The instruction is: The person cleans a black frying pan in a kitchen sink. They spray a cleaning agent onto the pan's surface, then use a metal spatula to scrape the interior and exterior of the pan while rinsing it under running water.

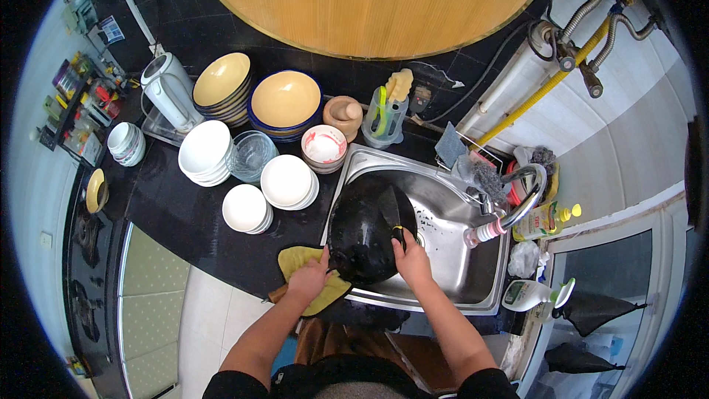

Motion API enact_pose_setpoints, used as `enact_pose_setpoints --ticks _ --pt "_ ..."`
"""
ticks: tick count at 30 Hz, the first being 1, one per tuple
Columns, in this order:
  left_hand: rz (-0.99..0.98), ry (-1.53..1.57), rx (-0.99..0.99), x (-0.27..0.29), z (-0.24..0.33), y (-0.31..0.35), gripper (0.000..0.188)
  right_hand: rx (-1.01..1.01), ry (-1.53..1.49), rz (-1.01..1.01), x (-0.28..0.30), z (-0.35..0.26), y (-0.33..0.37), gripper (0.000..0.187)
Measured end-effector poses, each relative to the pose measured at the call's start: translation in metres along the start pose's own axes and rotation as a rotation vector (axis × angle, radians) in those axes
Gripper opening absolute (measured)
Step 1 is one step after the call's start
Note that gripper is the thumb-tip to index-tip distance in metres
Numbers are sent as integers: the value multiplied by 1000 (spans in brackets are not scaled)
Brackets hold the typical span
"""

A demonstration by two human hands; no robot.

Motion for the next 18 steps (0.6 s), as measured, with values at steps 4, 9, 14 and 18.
enact_pose_setpoints --ticks 4,9,14,18 --pt "11 17 -9 -5 -3 -2 71 -201 -146 31 20 -7 2 41" --pt "-29 -2 -4 4 0 1 71 -60 -43 16 9 -6 7 40" --pt "-32 9 7 6 1 1 70 -148 -57 -94 6 -5 13 42" --pt "-10 23 -9 3 -1 1 71 -279 -291 -104 0 20 14 39"
Point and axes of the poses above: each hand's wrist, its own y-axis away from the middle knuckle, its own x-axis out of the back of the hand, z = x × y, the point moved 6 cm from there along -y, towards the middle knuckle, and after that the axes turned 2 degrees about -y, right-handed, at the moved point
